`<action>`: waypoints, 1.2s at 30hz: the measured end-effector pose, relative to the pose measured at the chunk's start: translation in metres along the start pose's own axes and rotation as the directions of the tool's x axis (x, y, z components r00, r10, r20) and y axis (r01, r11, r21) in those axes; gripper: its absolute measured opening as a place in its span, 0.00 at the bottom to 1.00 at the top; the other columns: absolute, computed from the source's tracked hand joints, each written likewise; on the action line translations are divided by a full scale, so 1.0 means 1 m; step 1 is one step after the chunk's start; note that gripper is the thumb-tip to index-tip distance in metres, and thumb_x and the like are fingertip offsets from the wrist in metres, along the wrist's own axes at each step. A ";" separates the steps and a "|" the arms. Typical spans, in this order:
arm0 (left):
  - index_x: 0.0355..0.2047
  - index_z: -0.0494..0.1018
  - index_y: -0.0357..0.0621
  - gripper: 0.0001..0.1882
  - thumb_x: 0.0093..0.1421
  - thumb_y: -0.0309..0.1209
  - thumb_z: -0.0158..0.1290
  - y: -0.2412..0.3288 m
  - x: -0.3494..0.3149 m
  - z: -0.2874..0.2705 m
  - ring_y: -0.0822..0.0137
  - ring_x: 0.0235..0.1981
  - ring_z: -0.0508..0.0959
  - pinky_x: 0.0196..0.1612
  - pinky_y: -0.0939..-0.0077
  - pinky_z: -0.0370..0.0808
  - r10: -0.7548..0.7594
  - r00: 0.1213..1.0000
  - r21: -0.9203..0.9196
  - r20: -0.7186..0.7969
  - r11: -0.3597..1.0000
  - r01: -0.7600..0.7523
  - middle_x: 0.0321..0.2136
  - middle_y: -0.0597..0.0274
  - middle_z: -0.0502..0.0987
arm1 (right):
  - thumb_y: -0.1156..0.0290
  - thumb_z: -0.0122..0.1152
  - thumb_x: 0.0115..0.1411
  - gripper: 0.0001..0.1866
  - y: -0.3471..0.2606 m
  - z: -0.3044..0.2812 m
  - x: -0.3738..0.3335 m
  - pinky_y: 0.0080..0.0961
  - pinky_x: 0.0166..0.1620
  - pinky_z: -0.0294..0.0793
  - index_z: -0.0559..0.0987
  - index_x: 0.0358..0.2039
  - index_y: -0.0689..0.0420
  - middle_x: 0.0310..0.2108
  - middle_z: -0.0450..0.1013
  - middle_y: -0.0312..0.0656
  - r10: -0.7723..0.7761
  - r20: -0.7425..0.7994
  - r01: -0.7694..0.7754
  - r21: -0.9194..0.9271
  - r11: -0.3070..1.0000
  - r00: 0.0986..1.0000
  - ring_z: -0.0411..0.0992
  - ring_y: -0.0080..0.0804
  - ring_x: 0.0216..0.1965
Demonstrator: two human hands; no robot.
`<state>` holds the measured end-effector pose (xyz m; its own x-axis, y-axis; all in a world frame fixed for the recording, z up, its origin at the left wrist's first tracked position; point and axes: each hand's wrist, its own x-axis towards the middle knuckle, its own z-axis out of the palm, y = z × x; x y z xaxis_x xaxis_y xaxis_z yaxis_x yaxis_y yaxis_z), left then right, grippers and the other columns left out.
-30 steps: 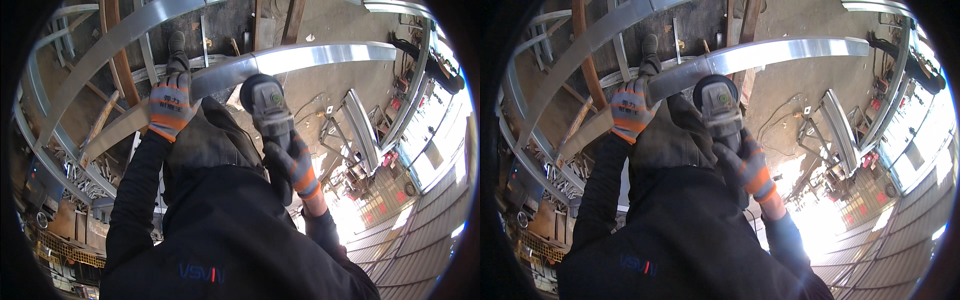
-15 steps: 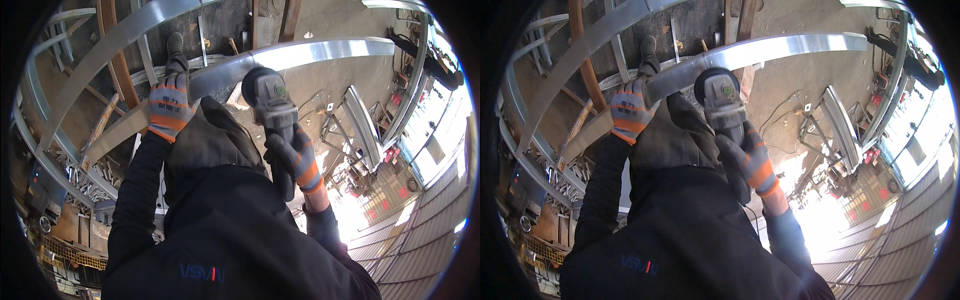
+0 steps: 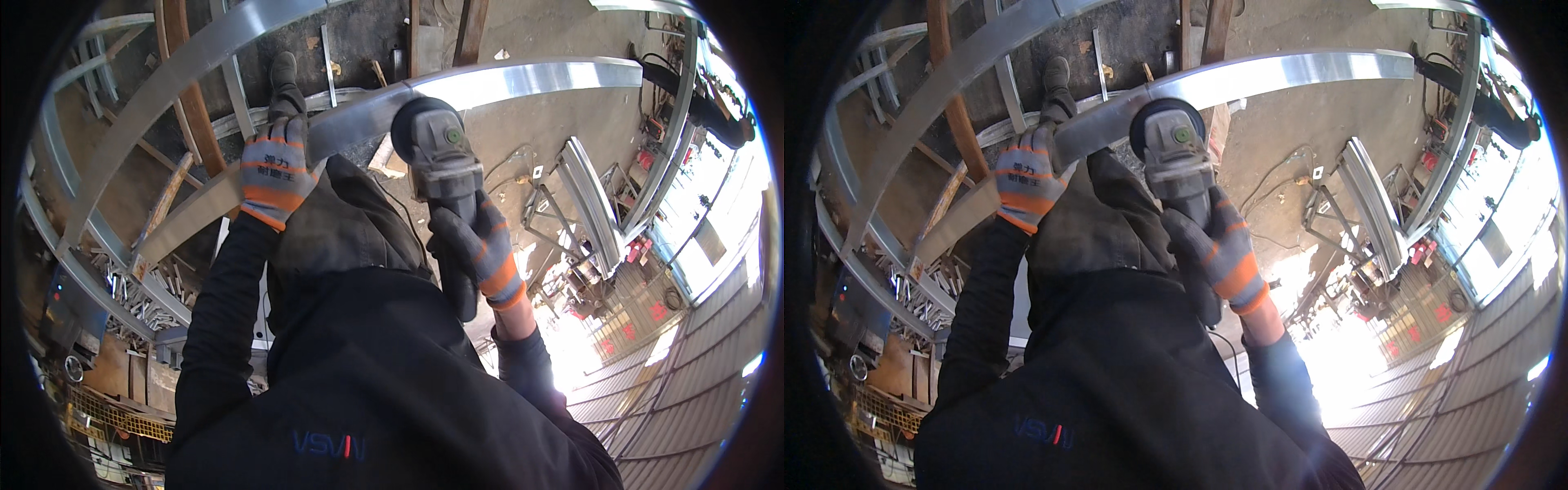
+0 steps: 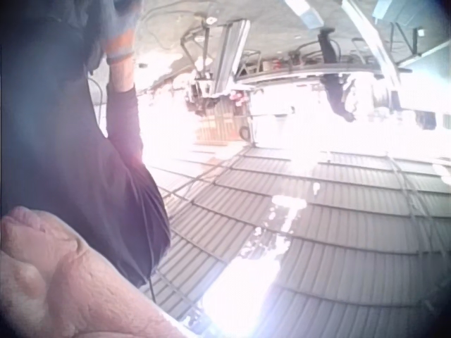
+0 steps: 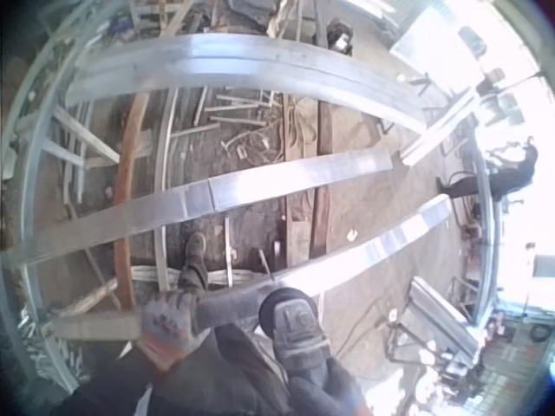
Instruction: The person positions and welds metal frame components using a welding torch, then grinds the welded joints with an angle grinder. The person handles metal bars and a welding torch, performing welds and grinding operations on a metal frame structure.
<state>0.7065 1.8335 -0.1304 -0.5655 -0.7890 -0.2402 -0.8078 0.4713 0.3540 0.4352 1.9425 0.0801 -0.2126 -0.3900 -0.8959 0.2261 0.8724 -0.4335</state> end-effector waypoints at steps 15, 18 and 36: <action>0.58 0.78 0.35 0.44 0.53 0.57 0.75 0.000 0.001 -0.011 0.48 0.44 0.87 0.49 0.52 0.82 0.005 0.998 -0.028 0.055 1.000 -0.003 0.44 0.44 0.85 | 0.71 0.74 0.69 0.32 0.027 -0.025 -0.020 0.30 0.58 0.80 0.72 0.68 0.67 0.58 0.80 0.47 0.004 0.016 -0.002 -0.097 0.995 1.000 0.79 0.29 0.56; 0.57 0.78 0.32 0.45 0.55 0.60 0.75 -0.008 0.019 -0.018 0.45 0.45 0.87 0.52 0.50 0.82 0.074 0.997 -0.184 0.038 0.981 -0.066 0.41 0.43 0.85 | 0.73 0.71 0.70 0.31 0.028 -0.037 -0.040 0.30 0.54 0.82 0.71 0.70 0.65 0.56 0.80 0.45 -0.052 0.006 0.052 0.009 0.999 0.999 0.80 0.29 0.52; 0.69 0.72 0.38 0.49 0.55 0.54 0.75 -0.017 0.029 -0.020 0.44 0.48 0.86 0.52 0.52 0.83 0.020 0.997 -0.125 0.073 0.992 -0.010 0.48 0.42 0.85 | 0.67 0.76 0.70 0.28 -0.012 -0.019 0.018 0.27 0.44 0.85 0.75 0.64 0.66 0.50 0.82 0.42 -0.093 0.024 0.092 0.028 0.995 0.995 0.81 0.24 0.45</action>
<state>0.7069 1.7945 -0.1249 -0.5919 -0.7485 -0.2989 -0.7748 0.4262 0.4669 0.4102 1.9308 0.0706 -0.2101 -0.4764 -0.8538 0.2319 0.8240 -0.5169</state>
